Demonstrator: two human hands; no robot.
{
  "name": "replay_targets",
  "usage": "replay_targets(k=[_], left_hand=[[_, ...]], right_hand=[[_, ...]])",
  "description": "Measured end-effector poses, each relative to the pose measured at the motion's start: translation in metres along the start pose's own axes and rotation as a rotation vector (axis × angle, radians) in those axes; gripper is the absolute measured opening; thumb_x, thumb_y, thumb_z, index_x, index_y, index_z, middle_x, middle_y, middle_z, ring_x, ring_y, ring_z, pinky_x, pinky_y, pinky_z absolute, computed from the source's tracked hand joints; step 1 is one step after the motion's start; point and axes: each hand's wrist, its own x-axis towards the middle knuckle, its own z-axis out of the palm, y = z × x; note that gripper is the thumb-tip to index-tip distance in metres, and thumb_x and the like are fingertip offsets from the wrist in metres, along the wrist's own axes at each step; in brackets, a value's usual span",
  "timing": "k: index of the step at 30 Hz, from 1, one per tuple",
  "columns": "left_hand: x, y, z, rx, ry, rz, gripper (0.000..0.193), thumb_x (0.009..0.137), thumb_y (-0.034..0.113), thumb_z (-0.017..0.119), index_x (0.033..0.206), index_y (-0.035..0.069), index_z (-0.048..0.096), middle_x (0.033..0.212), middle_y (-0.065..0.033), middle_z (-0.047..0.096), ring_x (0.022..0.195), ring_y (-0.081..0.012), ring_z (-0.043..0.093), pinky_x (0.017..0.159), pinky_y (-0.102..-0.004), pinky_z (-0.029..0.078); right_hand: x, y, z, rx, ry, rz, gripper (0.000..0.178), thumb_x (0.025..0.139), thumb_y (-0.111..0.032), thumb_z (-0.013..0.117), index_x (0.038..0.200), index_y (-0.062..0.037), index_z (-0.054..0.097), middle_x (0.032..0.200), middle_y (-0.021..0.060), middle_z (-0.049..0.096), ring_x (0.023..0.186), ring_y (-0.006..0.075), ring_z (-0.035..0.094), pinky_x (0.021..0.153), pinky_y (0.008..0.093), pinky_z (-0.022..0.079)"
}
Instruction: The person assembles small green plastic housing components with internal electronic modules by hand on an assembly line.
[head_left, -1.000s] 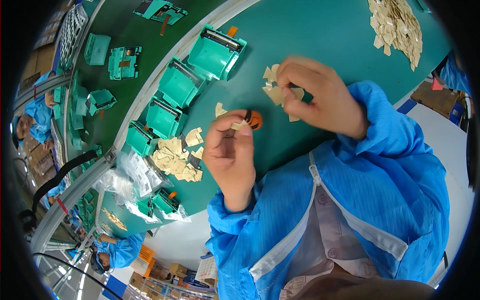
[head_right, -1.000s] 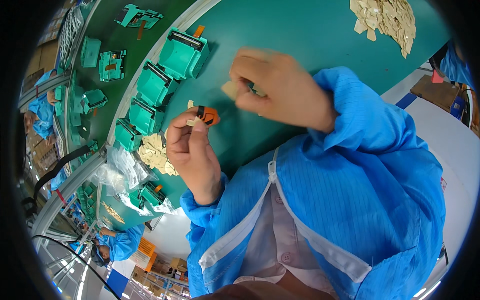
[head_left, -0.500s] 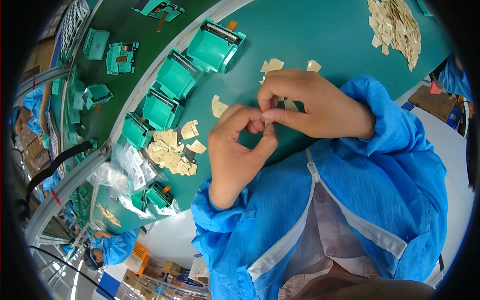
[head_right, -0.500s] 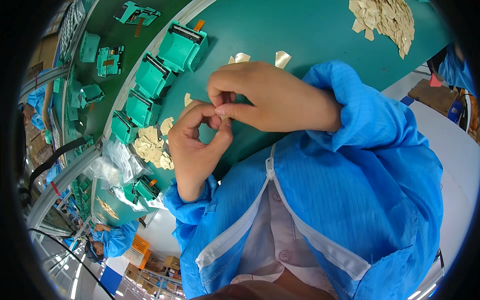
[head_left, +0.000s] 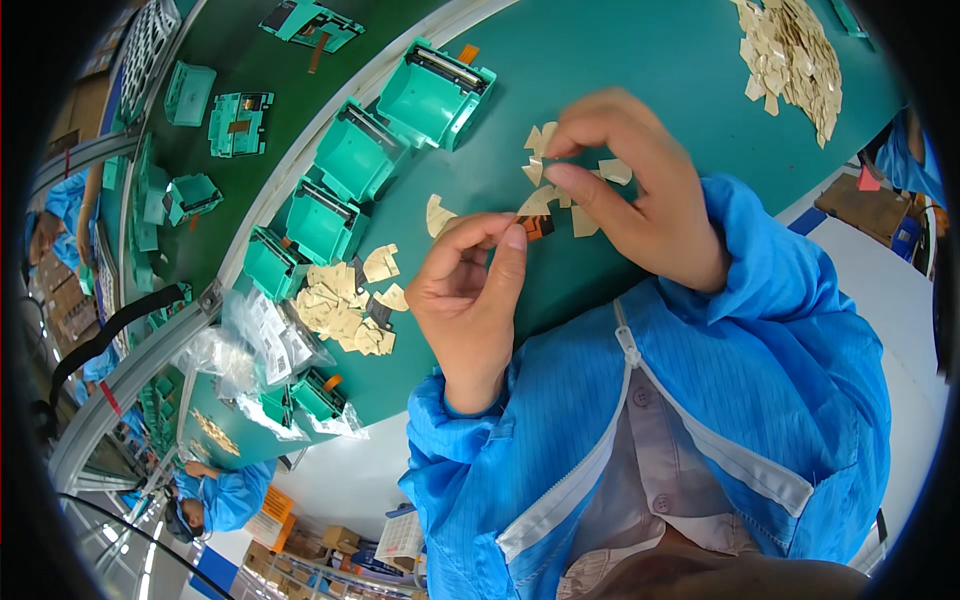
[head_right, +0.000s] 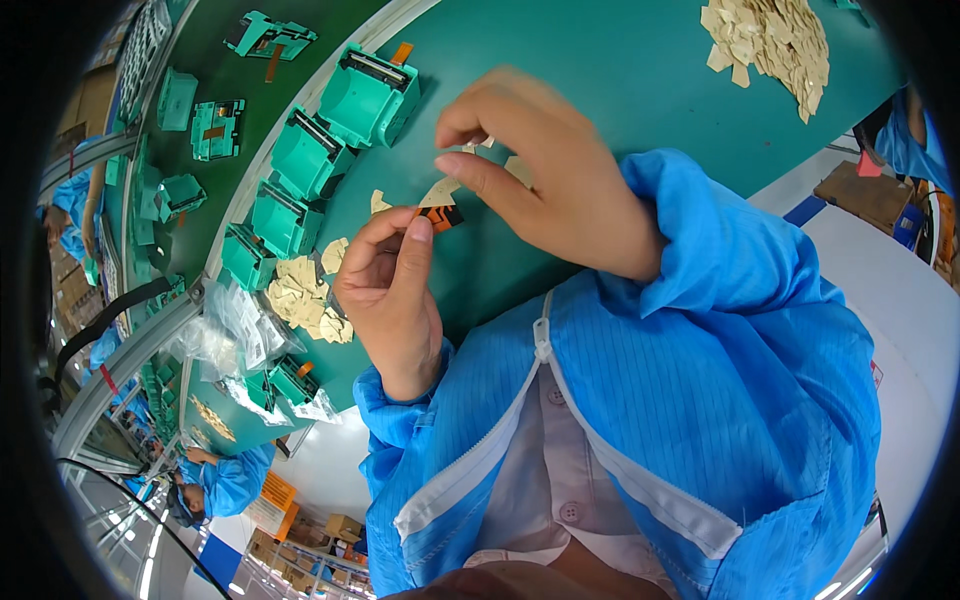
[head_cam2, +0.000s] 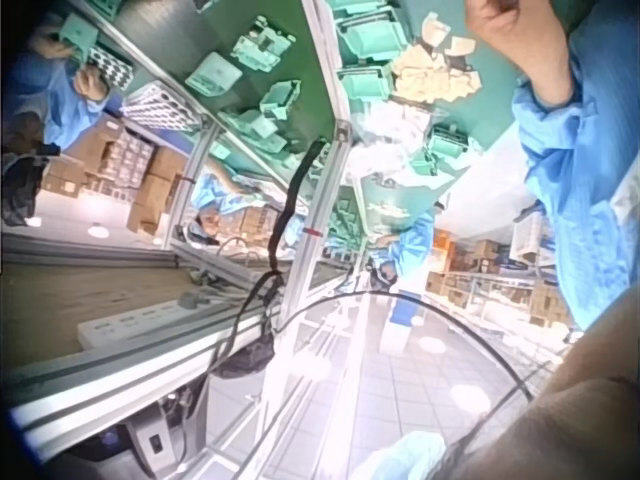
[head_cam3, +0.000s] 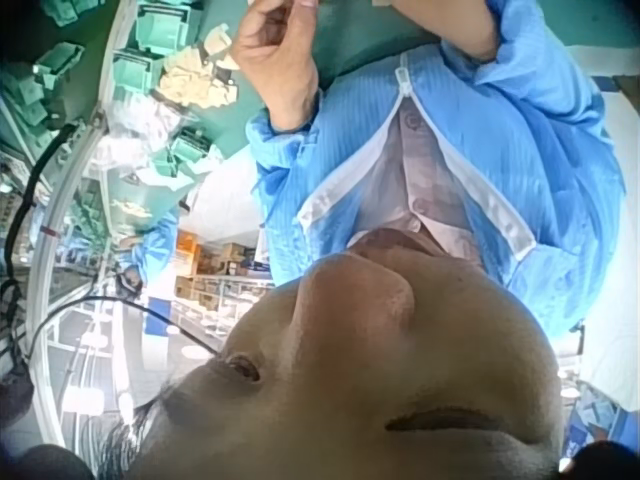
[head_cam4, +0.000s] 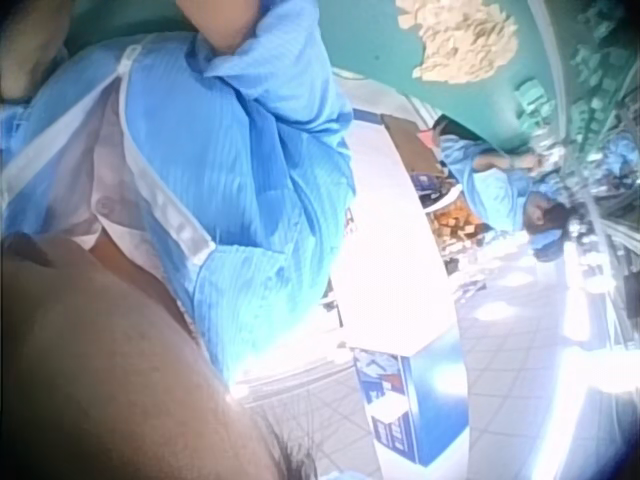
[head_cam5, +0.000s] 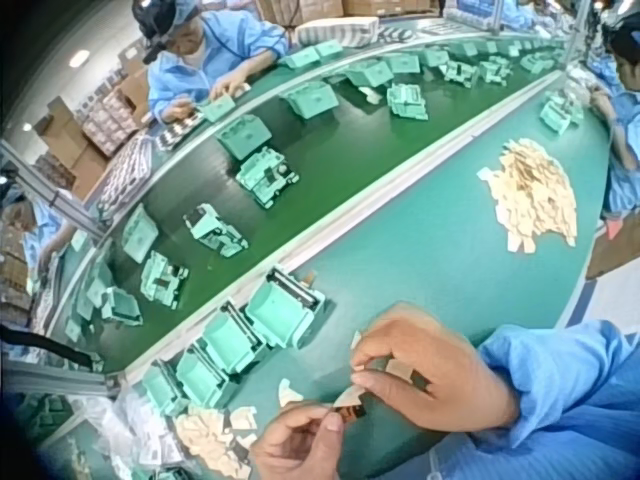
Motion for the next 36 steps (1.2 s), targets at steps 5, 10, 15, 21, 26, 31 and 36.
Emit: replay_targets(k=[5, 10, 15, 21, 26, 31, 36], left_hand=[[0.001, -0.003, 0.004, 0.171, 0.052, 0.127, 0.019, 0.087, -0.011, 0.067, 0.104, -0.004, 0.069, 0.101, -0.01, 0.066, 0.092, -0.0144, 0.062, 0.083, -0.0266, 0.05], [-0.002, -0.001, 0.009, 0.452, 0.058, 0.321, 0.018, 0.088, -0.012, 0.064, 0.104, -0.005, 0.068, 0.098, -0.0097, 0.066, 0.089, -0.0145, 0.062, 0.081, -0.0257, 0.05], [0.001, 0.004, 0.011, 0.809, 0.024, 0.495, 0.016, 0.085, -0.011, 0.068, 0.1, -0.005, 0.069, 0.097, -0.0106, 0.066, 0.087, -0.015, 0.061, 0.079, -0.0262, 0.049], [0.003, 0.002, 0.009, 0.473, -0.037, 0.265, 0.017, 0.087, -0.01, 0.067, 0.103, -0.006, 0.069, 0.099, -0.0103, 0.066, 0.09, -0.0147, 0.062, 0.084, -0.0274, 0.051], [0.006, -0.002, 0.008, 0.26, 0.017, 0.183, 0.02, 0.083, -0.01, 0.069, 0.102, -0.003, 0.071, 0.095, -0.0094, 0.068, 0.086, -0.014, 0.065, 0.077, -0.0246, 0.05], [0.005, -0.002, 0.009, 0.429, 0.009, 0.288, 0.019, 0.084, -0.01, 0.068, 0.102, -0.004, 0.071, 0.098, -0.0097, 0.067, 0.087, -0.0144, 0.065, 0.078, -0.0253, 0.051], [0.006, -0.001, 0.007, 0.403, -0.028, 0.258, 0.02, 0.084, -0.011, 0.068, 0.102, -0.005, 0.071, 0.098, -0.0098, 0.067, 0.087, -0.0142, 0.064, 0.079, -0.0252, 0.05]], right_hand=[[-0.006, -0.01, 0.001, -0.248, -0.118, -0.243, 0.016, 0.082, -0.008, 0.072, 0.095, -0.0042, 0.064, 0.091, 0.0091, 0.061, 0.083, 0.0295, 0.06, 0.072, 0.0378, 0.048], [-0.009, -0.005, 0.007, -0.178, -0.117, -0.165, 0.015, 0.082, -0.007, 0.071, 0.094, -0.0035, 0.063, 0.09, 0.0092, 0.063, 0.081, 0.0288, 0.061, 0.069, 0.0388, 0.049], [-0.01, -0.002, 0.009, -0.232, -0.101, -0.205, 0.015, 0.08, -0.006, 0.071, 0.092, -0.0033, 0.062, 0.088, 0.009, 0.064, 0.079, 0.0287, 0.062, 0.069, 0.0385, 0.05], [-0.011, 0.005, 0.007, -0.125, -0.163, -0.004, 0.014, 0.08, -0.001, 0.071, 0.093, -0.0022, 0.066, 0.088, 0.0107, 0.066, 0.077, 0.0231, 0.065, 0.065, 0.03, 0.051], [-0.008, 0.002, 0.004, 0.106, -0.147, 0.137, 0.012, 0.084, -0.003, 0.07, 0.096, -0.0029, 0.068, 0.09, 0.0103, 0.067, 0.077, 0.0222, 0.066, 0.07, 0.0276, 0.051], [-0.013, 0.004, 0.005, -0.149, -0.119, -0.089, 0.013, 0.083, -0.005, 0.072, 0.095, -0.0037, 0.066, 0.091, 0.0102, 0.067, 0.078, 0.0249, 0.066, 0.068, 0.0331, 0.053], [-0.014, 0.009, 0.011, -0.248, -0.082, -0.184, 0.015, 0.081, -0.007, 0.072, 0.093, -0.0041, 0.062, 0.087, 0.0085, 0.066, 0.079, 0.0282, 0.064, 0.068, 0.0373, 0.052]])
